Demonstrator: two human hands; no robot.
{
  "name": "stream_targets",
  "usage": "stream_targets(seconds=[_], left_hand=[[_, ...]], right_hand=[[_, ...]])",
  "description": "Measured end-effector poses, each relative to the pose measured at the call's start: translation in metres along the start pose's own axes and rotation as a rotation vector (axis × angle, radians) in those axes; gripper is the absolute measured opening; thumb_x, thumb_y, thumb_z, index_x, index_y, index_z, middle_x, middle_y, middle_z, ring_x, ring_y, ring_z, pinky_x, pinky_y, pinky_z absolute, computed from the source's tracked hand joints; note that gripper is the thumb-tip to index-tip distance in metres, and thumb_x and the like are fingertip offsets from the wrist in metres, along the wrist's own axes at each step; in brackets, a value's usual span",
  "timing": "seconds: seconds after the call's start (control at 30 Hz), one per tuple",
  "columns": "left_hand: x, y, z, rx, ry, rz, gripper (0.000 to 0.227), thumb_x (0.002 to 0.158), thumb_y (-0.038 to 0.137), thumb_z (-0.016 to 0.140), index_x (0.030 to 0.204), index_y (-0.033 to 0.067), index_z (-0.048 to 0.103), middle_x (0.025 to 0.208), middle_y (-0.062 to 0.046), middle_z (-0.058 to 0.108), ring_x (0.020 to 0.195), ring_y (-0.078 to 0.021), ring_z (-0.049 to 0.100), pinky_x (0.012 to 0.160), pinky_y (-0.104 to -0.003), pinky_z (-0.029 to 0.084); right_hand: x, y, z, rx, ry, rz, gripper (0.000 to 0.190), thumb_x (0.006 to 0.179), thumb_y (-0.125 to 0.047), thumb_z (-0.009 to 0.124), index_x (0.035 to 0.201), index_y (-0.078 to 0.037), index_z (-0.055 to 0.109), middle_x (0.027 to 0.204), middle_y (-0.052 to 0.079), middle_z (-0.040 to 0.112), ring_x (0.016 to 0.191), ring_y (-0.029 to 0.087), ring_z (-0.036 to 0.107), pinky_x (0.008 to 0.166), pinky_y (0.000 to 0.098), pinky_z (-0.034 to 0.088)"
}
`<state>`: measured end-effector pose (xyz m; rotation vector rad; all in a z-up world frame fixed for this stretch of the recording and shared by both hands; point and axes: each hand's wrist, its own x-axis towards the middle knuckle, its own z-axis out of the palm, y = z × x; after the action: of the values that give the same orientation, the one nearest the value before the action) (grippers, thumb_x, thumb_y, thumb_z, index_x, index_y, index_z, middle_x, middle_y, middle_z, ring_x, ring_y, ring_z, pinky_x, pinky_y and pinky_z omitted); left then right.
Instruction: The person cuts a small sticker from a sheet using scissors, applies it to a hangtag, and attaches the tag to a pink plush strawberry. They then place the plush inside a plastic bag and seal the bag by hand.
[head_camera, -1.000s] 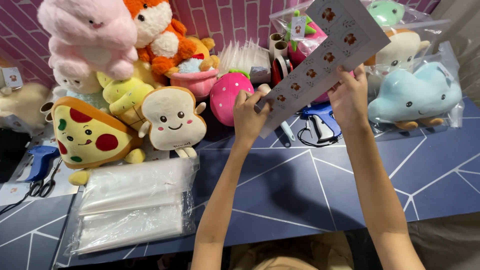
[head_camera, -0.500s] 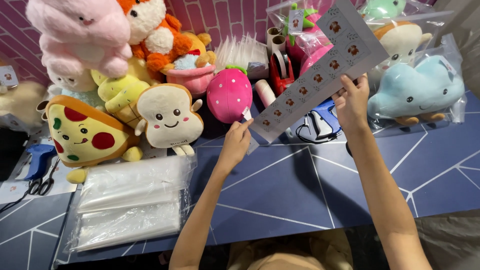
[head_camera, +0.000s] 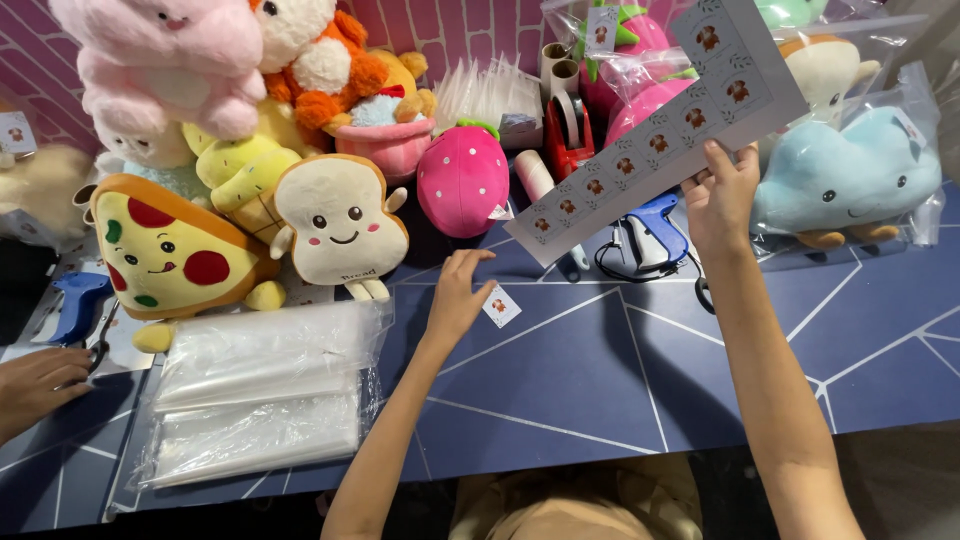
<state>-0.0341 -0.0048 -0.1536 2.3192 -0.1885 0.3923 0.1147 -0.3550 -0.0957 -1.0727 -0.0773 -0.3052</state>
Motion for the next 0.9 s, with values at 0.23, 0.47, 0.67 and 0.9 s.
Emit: stream_targets(seconds=[0.23, 0.47, 0.67, 0.9], left_hand=[[0.027, 0.037, -0.008, -0.302, 0.150, -0.126, 0.061, 0.087, 0.047, 0.079, 0.133, 0.0130, 0.059, 0.125, -0.015, 0.062, 0.115, -0.0311, 0.067, 0.094, -0.038, 0.057], [0.040, 0.038, 0.018, -0.610, 0.029, -0.306, 0.071, 0.086, 0.033, 0.082, 0.143, 0.0156, 0.045, 0.131, -0.022, 0.064, 0.125, -0.0365, 0.062, 0.106, -0.045, 0.051], [0.044, 0.018, 0.040, -0.810, 0.087, -0.396, 0.053, 0.086, 0.017, 0.081, 0.127, 0.0155, 0.048, 0.106, -0.009, 0.071, 0.095, -0.0182, 0.072, 0.087, -0.029, 0.060], [0.037, 0.038, -0.009, -0.705, 0.186, -0.236, 0.020, 0.093, 0.001, 0.063, 0.112, 0.0037, 0.065, 0.098, -0.006, 0.067, 0.085, -0.0122, 0.061, 0.083, -0.025, 0.054]], right_hand=[[-0.011, -0.011, 0.004, 0.076, 0.010, 0.026, 0.032, 0.106, -0.017, 0.067, 0.132, -0.025, 0.050, 0.131, 0.003, 0.061, 0.129, 0.026, 0.062, 0.110, 0.0459, 0.055], [-0.031, -0.039, 0.018, 0.081, -0.057, 0.049, 0.032, 0.107, -0.017, 0.064, 0.135, -0.024, 0.050, 0.137, 0.005, 0.056, 0.135, 0.028, 0.057, 0.113, 0.0462, 0.055], [-0.029, -0.045, 0.005, 0.051, -0.040, 0.065, 0.032, 0.106, -0.018, 0.065, 0.135, -0.024, 0.052, 0.131, 0.001, 0.059, 0.130, 0.023, 0.060, 0.116, 0.0433, 0.053], [-0.045, -0.065, 0.006, 0.254, -0.014, 0.113, 0.047, 0.087, -0.019, 0.066, 0.130, -0.006, 0.050, 0.127, 0.016, 0.052, 0.117, 0.023, 0.054, 0.107, 0.0407, 0.048]])
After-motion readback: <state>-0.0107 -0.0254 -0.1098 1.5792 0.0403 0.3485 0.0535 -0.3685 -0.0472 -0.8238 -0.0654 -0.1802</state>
